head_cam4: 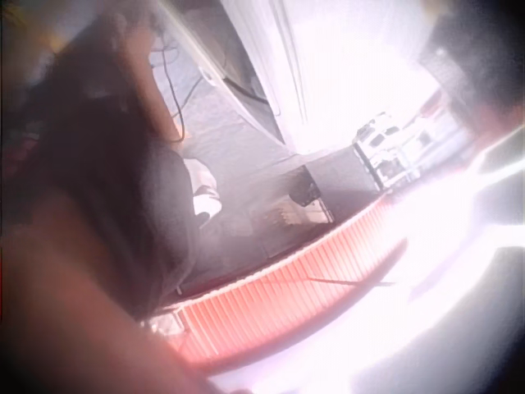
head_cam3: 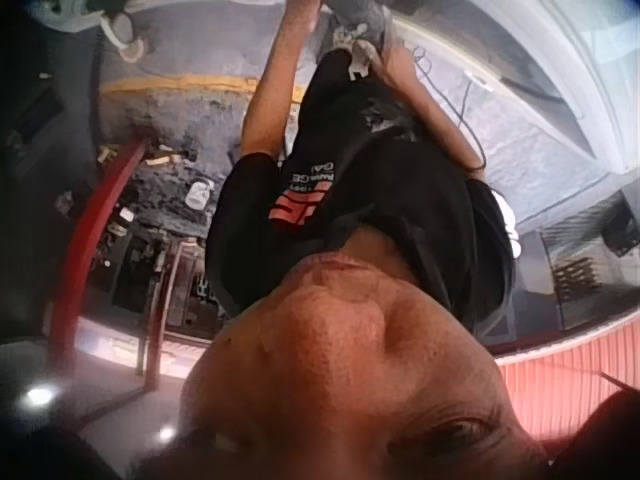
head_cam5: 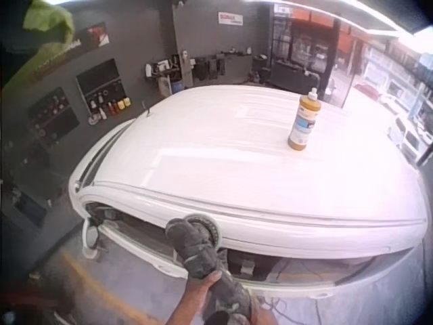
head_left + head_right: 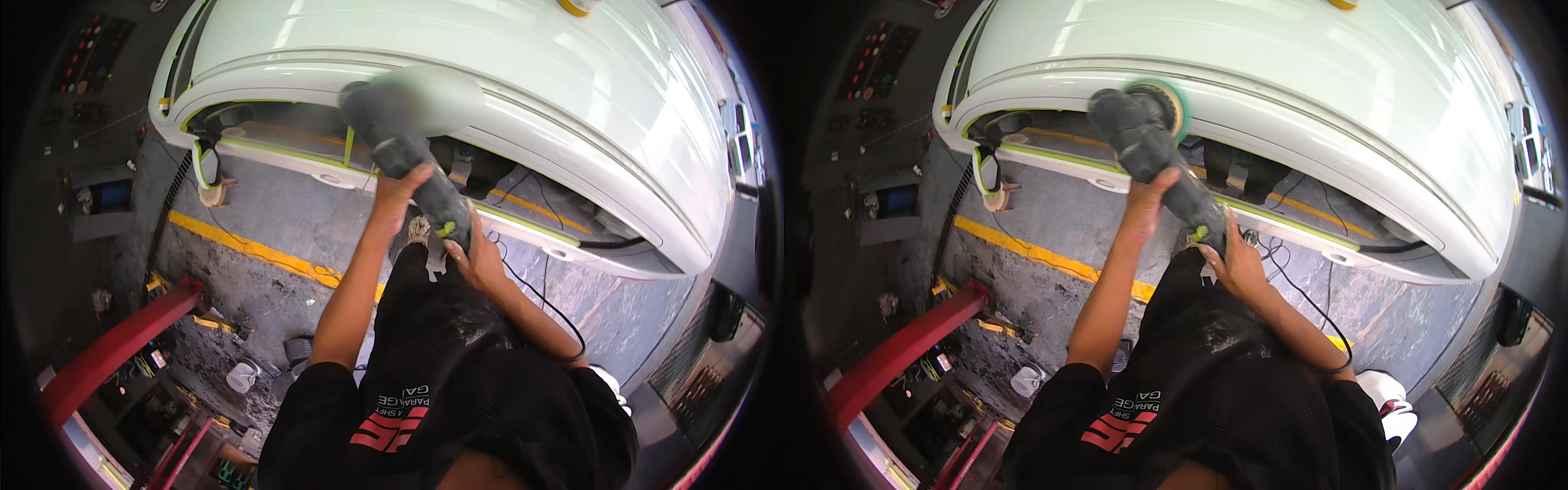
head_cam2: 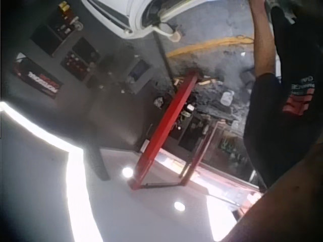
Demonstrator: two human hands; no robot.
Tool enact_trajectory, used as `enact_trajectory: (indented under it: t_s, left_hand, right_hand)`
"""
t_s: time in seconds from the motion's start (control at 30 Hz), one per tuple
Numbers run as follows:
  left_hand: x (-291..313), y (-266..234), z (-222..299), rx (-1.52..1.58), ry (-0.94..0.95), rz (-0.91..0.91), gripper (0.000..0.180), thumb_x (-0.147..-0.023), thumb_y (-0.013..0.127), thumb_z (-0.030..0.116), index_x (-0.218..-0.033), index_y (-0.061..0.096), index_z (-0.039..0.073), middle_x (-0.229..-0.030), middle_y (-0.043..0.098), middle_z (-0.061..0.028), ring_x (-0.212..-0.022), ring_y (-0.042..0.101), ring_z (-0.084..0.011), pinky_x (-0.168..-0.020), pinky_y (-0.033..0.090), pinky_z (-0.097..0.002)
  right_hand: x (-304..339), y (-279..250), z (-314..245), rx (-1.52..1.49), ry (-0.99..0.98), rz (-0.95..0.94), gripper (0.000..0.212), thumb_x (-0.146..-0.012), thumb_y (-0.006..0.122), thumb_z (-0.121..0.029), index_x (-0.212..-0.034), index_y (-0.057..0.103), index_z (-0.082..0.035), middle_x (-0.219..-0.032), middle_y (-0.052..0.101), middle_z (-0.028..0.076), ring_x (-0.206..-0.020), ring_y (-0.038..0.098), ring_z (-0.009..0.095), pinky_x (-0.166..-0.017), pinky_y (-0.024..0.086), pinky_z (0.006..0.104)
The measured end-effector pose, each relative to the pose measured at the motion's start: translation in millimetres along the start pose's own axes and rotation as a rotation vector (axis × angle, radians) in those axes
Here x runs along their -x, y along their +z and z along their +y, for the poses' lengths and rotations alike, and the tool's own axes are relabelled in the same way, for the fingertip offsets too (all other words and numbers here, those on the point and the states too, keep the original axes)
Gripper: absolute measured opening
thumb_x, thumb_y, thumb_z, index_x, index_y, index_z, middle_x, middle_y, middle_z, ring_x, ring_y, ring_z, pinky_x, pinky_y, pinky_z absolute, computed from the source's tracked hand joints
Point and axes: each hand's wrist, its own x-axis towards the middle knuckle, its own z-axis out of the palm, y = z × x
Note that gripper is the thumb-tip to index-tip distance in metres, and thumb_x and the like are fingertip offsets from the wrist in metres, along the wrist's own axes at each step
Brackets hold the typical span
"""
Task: The person uses a rotary polisher to buff the surface of a white car hood. They move the tool in overlapping passes across the hood, occasionally pausing to apply more polishing compound from a yellow bottle. The person also wipes the surface with their hand to check the finish.
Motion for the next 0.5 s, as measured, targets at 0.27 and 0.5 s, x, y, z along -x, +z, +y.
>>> enact_trajectory:
  t_s: [0.27,0.5]
  left_hand:
    - [-20.8,-17.0,33.7,-0.043,0.091,0.046,0.064,-0.083,0.090,0.025,-0.135,0.060,0.002,-0.122,0.067,-0.0073,-0.110,0.065,-0.0179,-0.099,0.052,-0.0344]
    - [-88.3,-127.8,131.9,0.051,0.094,0.225,0.059,-0.089,0.084,0.033,-0.137,0.062,0.005,-0.125,0.069,-0.0055,-0.114,0.067,-0.0210,-0.103,0.054,-0.0386]
  right_hand:
    - [-33.2,14.4,-21.1,-0.002,-0.129,0.018,0.098,-0.104,0.063,-0.047,-0.168,0.003,-0.003,-0.126,0.064,0.040,-0.106,0.068,0.057,-0.092,0.056,0.0583]
    - [-116.5,35.6,-154.0,-0.022,-0.255,-0.048,0.088,-0.106,0.058,-0.048,-0.164,0.016,0.003,-0.118,0.067,0.038,-0.099,0.070,0.054,-0.087,0.056,0.0583]
